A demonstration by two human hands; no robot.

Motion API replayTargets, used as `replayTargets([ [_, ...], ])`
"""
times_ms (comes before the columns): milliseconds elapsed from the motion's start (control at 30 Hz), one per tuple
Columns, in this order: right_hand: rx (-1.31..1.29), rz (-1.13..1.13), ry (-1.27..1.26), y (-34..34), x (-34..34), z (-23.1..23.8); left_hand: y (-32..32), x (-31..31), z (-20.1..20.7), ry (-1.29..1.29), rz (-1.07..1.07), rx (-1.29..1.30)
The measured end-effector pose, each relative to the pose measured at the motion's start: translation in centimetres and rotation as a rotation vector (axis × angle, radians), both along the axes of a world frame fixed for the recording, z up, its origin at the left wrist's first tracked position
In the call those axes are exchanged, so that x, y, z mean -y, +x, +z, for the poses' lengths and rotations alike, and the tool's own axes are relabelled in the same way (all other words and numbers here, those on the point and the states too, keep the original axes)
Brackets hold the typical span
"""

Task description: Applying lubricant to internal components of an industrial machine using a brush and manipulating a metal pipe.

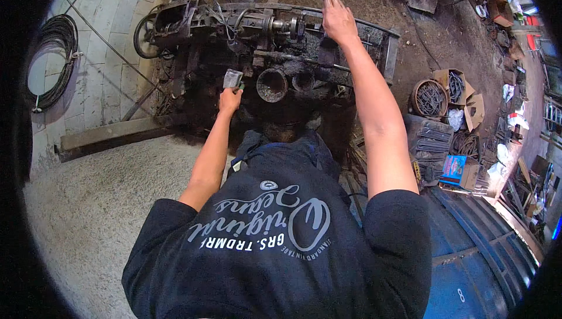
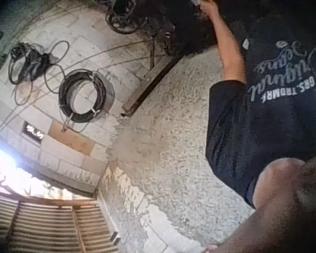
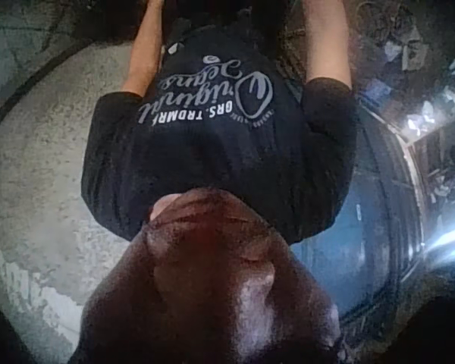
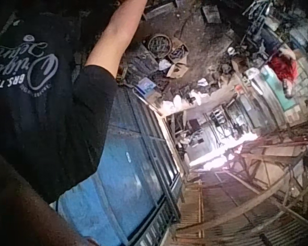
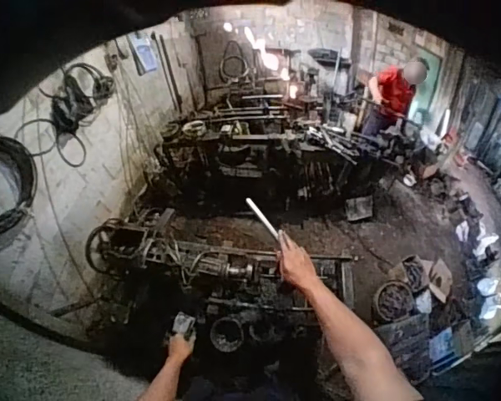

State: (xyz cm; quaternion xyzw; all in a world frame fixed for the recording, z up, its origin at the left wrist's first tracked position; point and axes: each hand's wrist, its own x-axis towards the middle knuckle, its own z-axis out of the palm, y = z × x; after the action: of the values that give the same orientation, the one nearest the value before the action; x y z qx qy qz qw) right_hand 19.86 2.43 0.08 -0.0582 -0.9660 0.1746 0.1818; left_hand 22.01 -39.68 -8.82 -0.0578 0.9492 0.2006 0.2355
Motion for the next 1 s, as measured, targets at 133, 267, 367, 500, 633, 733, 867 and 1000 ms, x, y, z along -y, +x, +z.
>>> replayTargets([
  [133,0.072,-0.053,0.047,1.5,0.6,0.2,1.7,-0.1,0.9,0.025,0.026,-0.161],
  [267,0.038,-0.033,0.106,2.1,0.5,0.0,2.5,-0.6,1.2,0.027,0.060,-0.227],
  [367,0.048,-0.029,0.097,2.5,0.8,0.3,3.4,-0.5,1.0,0.062,0.135,-0.306],
  [500,0.059,-0.032,0.108,2.6,0.6,0.3,4.3,-1.0,1.3,0.060,0.154,-0.323],
  [633,0.009,-0.010,0.105,2.3,0.5,0.2,4.4,-1.0,0.9,0.035,0.151,-0.325],
  [733,0.005,-0.014,0.095,2.4,0.5,0.0,4.0,-1.0,0.9,0.032,0.174,-0.338],
  [867,0.008,-0.011,0.077,2.4,0.2,-0.1,3.6,-1.6,1.6,0.000,0.167,-0.320],
  [1000,0.044,-0.017,0.074,2.4,0.4,0.0,4.0,-2.0,2.1,0.004,0.197,-0.327],
])
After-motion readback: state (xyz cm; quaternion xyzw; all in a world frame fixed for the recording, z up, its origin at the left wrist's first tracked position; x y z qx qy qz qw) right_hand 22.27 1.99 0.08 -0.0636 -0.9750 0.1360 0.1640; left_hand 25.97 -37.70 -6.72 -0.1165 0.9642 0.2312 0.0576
